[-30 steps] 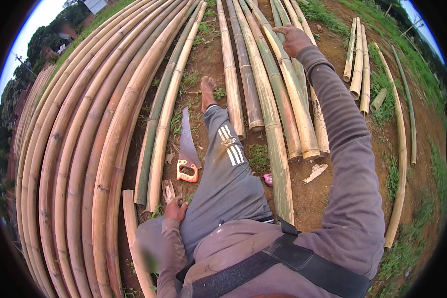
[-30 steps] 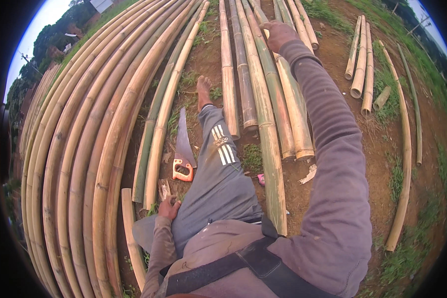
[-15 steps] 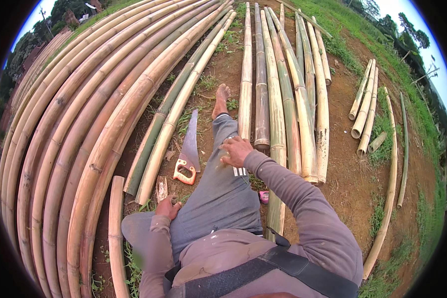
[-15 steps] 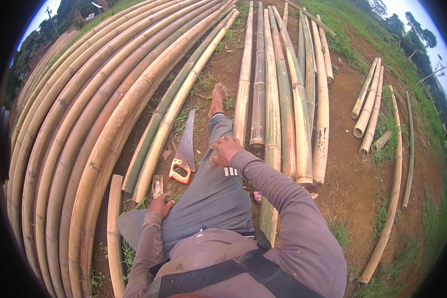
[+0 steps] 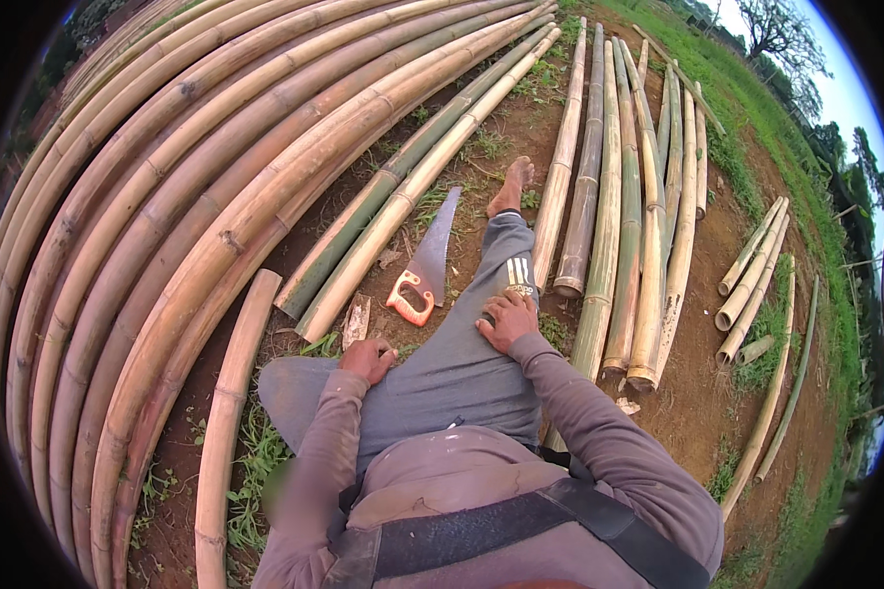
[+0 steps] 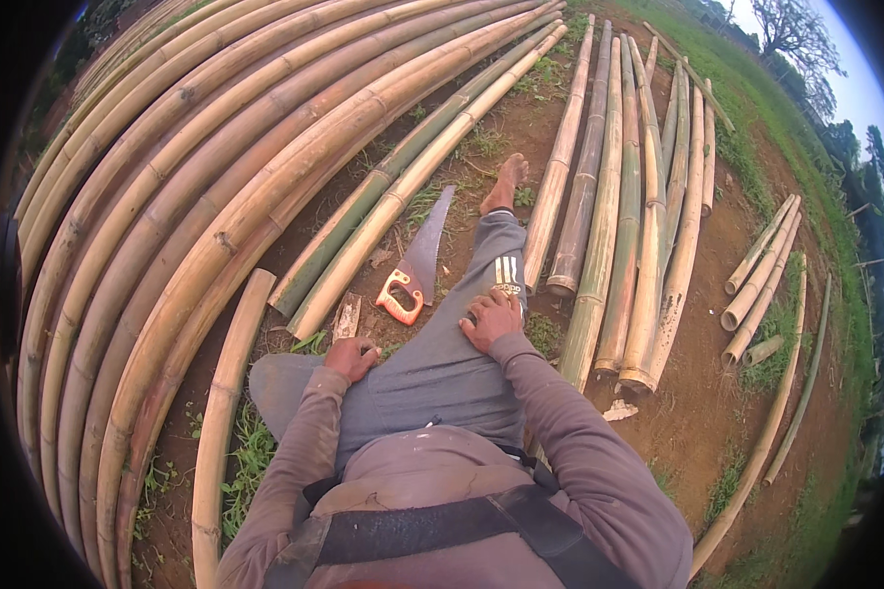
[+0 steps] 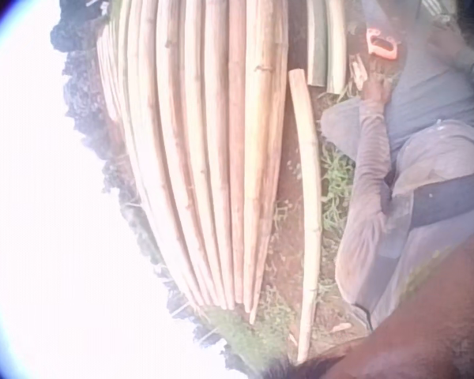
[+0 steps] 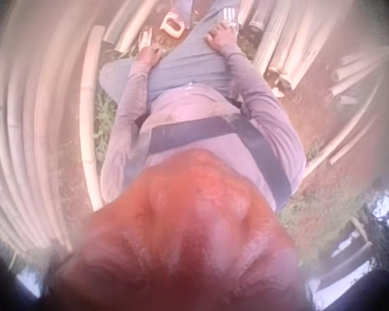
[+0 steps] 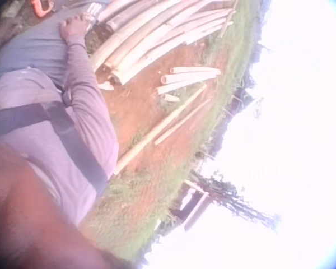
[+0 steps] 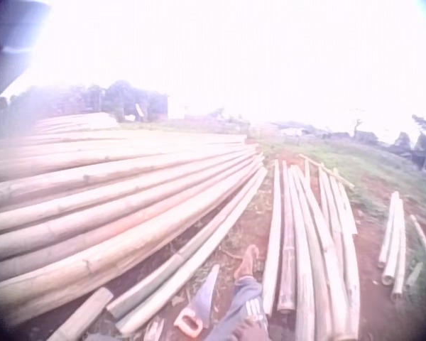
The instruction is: The person measures bamboo poles with a tape measure and cuts them to length using a hand saw. The person handles each pole individually, measures it, marks the cut point, and then saws through the pole.
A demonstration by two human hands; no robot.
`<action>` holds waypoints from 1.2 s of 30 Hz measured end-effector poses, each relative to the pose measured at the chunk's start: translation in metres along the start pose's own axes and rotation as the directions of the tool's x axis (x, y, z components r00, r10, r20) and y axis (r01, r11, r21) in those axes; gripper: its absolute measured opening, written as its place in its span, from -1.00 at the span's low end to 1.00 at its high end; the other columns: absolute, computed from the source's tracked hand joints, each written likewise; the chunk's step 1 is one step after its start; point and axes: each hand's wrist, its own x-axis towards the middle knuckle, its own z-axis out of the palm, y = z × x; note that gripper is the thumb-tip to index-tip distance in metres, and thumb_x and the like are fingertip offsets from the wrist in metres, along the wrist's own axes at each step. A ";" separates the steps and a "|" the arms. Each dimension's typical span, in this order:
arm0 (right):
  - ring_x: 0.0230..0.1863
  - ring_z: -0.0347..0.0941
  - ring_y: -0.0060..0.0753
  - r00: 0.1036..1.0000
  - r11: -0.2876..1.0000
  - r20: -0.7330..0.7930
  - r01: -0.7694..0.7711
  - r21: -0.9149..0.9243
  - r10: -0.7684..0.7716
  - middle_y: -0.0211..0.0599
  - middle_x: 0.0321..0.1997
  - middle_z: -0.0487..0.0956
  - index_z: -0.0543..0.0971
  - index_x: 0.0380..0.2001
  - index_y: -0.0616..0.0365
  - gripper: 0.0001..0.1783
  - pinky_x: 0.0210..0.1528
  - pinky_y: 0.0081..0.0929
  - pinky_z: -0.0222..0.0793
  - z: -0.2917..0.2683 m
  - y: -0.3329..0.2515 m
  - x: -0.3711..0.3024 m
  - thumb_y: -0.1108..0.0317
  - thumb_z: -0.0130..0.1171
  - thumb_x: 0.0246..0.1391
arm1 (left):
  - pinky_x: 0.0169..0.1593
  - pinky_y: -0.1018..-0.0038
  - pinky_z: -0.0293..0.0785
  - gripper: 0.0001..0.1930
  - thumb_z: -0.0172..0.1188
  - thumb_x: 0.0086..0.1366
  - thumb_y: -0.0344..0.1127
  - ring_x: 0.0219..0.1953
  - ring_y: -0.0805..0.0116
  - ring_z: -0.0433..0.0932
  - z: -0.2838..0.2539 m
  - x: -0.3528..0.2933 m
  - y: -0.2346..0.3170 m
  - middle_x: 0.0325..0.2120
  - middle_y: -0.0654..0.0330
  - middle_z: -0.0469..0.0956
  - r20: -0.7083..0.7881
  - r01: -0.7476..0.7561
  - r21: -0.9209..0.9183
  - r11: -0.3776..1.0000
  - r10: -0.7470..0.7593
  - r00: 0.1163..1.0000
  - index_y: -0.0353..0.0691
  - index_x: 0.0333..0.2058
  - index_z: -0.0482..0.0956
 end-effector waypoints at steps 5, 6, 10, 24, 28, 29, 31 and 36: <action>0.50 0.18 -0.21 1.000 1.000 0.026 0.014 -0.024 -0.013 -0.53 0.28 0.58 0.68 0.05 -0.17 -0.49 0.53 0.01 -0.13 0.003 -0.008 0.012 -0.15 0.18 0.15 | -0.05 0.12 0.55 -0.69 0.27 0.31 -0.04 -0.20 -0.09 0.65 -0.025 -0.035 0.000 -0.27 0.01 0.71 -0.382 -0.116 -0.177 0.977 0.041 0.923 -0.14 -0.17 0.72; 0.50 0.18 -0.21 0.999 1.000 0.022 0.024 -0.017 -0.024 -0.52 0.28 0.57 0.69 0.04 -0.15 -0.50 0.53 0.00 -0.12 0.002 -0.008 0.015 -0.14 0.19 0.15 | 0.04 0.11 0.51 -0.66 0.25 0.32 0.00 -0.11 -0.06 0.63 -0.035 -0.043 -0.008 -0.19 0.05 0.70 -0.392 -0.138 -0.078 0.987 0.097 0.915 -0.09 -0.10 0.70; 0.47 0.24 -0.18 1.000 0.999 -0.002 0.027 -0.025 -0.027 -0.49 0.25 0.59 0.70 0.01 -0.14 -0.55 0.49 0.02 -0.01 0.003 -0.010 0.011 -0.09 0.24 0.13 | 0.43 -0.01 0.11 -0.47 0.19 0.36 0.14 0.38 0.02 0.25 -0.067 -0.114 -0.029 0.28 0.07 0.42 -0.233 0.109 0.439 0.892 -0.004 0.972 0.06 0.21 0.53; 0.42 0.28 -0.24 0.999 0.997 0.021 -0.032 -0.068 0.033 -0.45 0.22 0.61 0.70 0.01 -0.09 -0.51 0.48 -0.07 0.01 -0.005 -0.018 0.023 -0.10 0.23 0.13 | 0.45 -0.02 0.09 -0.41 0.37 0.20 0.09 0.35 -0.05 0.31 -0.084 -0.121 -0.040 0.28 0.03 0.41 -0.326 0.222 0.306 0.926 -0.117 0.938 -0.05 0.15 0.62; 0.44 0.26 -0.25 0.999 0.998 0.019 -0.047 -0.051 0.048 -0.44 0.23 0.61 0.70 0.01 -0.09 -0.51 0.49 -0.06 0.00 -0.007 -0.017 0.023 -0.11 0.22 0.13 | 0.34 0.10 0.32 -0.47 0.38 0.20 0.03 0.25 -0.02 0.47 -0.095 -0.069 -0.054 0.11 0.04 0.60 -0.271 0.200 0.099 0.975 -0.167 0.948 -0.06 0.09 0.65; 0.45 0.24 -0.24 0.998 0.998 0.030 -0.050 -0.045 0.052 -0.43 0.23 0.60 0.70 0.02 -0.09 -0.50 0.50 -0.06 -0.01 -0.008 -0.019 0.022 -0.11 0.20 0.14 | 0.30 0.14 0.39 -0.47 0.38 0.20 0.01 0.23 -0.01 0.50 -0.098 -0.059 -0.059 0.07 0.02 0.63 -0.272 0.226 0.019 0.974 -0.213 0.938 -0.06 0.10 0.64; 0.46 0.22 -0.23 0.998 0.998 0.042 -0.055 -0.036 0.056 -0.41 0.24 0.60 0.70 0.03 -0.08 -0.50 0.50 -0.04 -0.02 -0.007 -0.017 0.020 -0.11 0.19 0.15 | 0.23 0.18 0.47 -0.47 0.35 0.24 0.01 0.16 -0.04 0.56 -0.092 -0.040 -0.071 0.08 -0.02 0.62 -0.290 0.257 0.100 0.961 -0.219 0.932 -0.07 0.13 0.60; 0.47 0.20 -0.22 0.997 0.998 0.043 -0.064 -0.024 0.065 -0.40 0.23 0.60 0.69 0.04 -0.09 -0.50 0.50 -0.02 -0.02 -0.006 -0.014 0.018 -0.12 0.18 0.16 | 0.28 0.12 0.40 -0.42 0.30 0.27 0.09 0.19 -0.02 0.53 -0.090 -0.028 -0.057 0.11 -0.01 0.61 -0.157 0.304 0.296 0.906 -0.268 0.951 -0.03 0.19 0.55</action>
